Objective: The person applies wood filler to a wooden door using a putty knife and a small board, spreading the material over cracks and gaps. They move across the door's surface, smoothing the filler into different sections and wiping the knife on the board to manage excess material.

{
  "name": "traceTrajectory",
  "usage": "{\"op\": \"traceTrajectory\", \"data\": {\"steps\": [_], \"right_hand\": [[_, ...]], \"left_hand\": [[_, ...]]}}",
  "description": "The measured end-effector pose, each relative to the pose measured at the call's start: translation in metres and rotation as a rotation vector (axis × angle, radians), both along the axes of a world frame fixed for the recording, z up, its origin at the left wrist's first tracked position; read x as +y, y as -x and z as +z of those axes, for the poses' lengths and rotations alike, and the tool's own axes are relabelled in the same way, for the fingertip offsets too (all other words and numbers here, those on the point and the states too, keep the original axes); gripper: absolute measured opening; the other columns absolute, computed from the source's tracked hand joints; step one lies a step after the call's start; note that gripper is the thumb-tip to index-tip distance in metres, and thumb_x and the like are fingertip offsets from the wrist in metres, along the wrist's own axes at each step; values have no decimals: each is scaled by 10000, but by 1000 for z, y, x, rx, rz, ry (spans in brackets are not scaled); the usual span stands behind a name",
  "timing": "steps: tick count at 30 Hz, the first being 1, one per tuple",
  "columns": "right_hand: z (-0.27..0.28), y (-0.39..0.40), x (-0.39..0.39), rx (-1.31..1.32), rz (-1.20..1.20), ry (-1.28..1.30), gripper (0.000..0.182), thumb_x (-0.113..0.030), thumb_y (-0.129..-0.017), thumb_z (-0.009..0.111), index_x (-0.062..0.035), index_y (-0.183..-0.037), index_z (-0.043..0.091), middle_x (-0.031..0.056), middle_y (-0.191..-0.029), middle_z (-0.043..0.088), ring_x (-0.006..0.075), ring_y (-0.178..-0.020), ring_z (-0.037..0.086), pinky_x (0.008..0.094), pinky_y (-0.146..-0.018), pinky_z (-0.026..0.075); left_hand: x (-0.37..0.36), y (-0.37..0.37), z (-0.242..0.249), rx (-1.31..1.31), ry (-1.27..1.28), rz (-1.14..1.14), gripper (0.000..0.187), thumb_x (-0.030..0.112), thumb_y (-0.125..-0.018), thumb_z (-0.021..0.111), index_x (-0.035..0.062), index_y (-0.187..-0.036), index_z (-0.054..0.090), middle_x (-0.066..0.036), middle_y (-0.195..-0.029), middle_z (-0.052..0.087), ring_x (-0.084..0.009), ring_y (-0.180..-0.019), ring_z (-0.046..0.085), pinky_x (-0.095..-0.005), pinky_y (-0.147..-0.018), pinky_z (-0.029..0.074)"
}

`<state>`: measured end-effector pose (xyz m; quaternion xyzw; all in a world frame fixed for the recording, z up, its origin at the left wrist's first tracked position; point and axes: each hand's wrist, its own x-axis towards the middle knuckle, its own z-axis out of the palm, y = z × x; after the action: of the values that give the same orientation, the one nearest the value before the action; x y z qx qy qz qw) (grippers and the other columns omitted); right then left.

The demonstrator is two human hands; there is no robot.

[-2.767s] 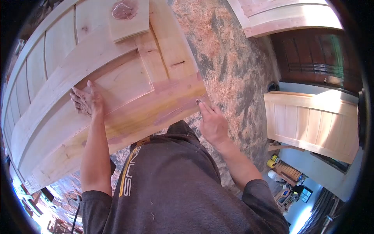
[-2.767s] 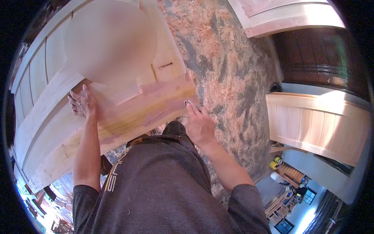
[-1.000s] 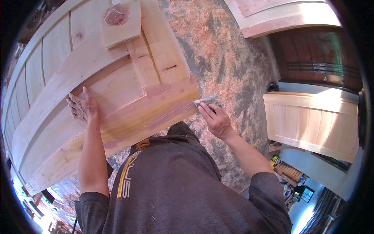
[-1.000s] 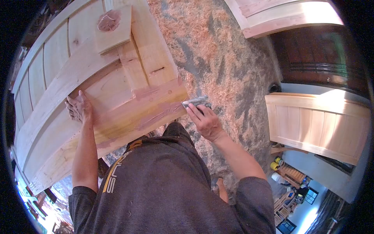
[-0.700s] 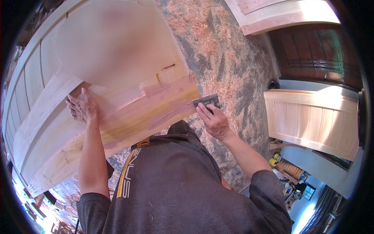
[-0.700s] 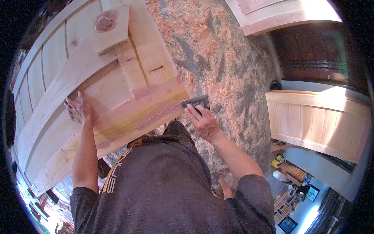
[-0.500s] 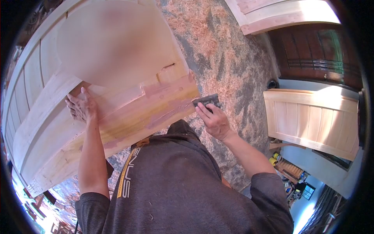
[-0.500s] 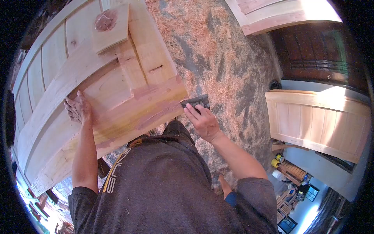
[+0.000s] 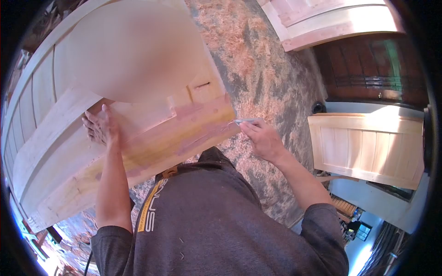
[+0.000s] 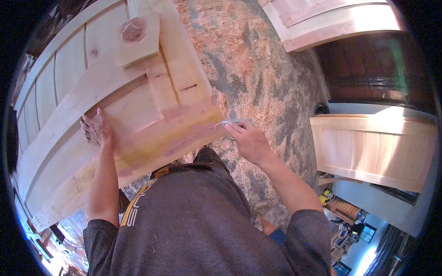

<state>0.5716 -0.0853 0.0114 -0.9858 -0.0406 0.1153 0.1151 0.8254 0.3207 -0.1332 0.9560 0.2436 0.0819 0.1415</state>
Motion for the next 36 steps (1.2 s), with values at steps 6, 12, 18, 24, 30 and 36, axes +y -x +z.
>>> {"op": "traceTrajectory", "data": {"steps": [6, 12, 18, 24, 30, 36], "right_hand": [[-20, 10, -10, -211, 190, 118, 415, -53, -845, 590, -67, -1251, 675, 70, -1263, 683, 257, -1118, 613, 396, -919, 538], [-39, 22, -27, -299, 256, 172, 445, -65, -840, 599, -85, -1277, 675, 46, -1299, 662, 250, -1131, 596, 385, -929, 522], [-69, 27, -44, -333, 270, 151, 433, -83, -844, 607, -91, -1270, 684, 44, -1307, 662, 246, -1145, 593, 377, -953, 515], [-94, 34, -72, -256, 152, 123, 426, -53, -846, 612, -73, -1267, 669, 84, -1267, 680, 258, -1141, 606, 387, -953, 533], [-51, 25, -46, -183, -223, -49, 499, 10, -799, 574, -17, -1295, 631, 136, -1272, 669, 330, -1140, 604, 396, -960, 540], [-26, 14, 2, -169, -246, -25, 522, 35, -791, 587, -25, -1308, 626, 137, -1277, 672, 312, -1144, 615, 390, -924, 557]], "left_hand": [[0, -1, -2, 1, -17, -1, 917, 723, -934, 444, 113, -1594, 261, -177, -1656, 227, -341, -1526, 205, -517, -1209, 166], [-4, 1, 4, 17, -24, 0, 913, 725, -938, 429, 113, -1594, 260, -184, -1652, 236, -353, -1520, 218, -520, -1210, 169], [-2, -1, 0, 7, -39, 0, 914, 710, -936, 454, 106, -1594, 258, -179, -1650, 243, -346, -1516, 231, -521, -1210, 175], [-1, -4, -3, -24, -81, -5, 901, 696, -933, 476, 117, -1591, 270, -177, -1646, 255, -339, -1514, 237, -512, -1212, 169], [1, -2, -5, -6, -48, 1, 924, 715, -927, 468, 108, -1593, 260, -185, -1647, 251, -342, -1515, 234, -511, -1214, 162], [-1, 0, -1, 10, -17, 6, 930, 722, -928, 455, 106, -1595, 255, -185, -1654, 232, -343, -1527, 204, -518, -1215, 155]]}}
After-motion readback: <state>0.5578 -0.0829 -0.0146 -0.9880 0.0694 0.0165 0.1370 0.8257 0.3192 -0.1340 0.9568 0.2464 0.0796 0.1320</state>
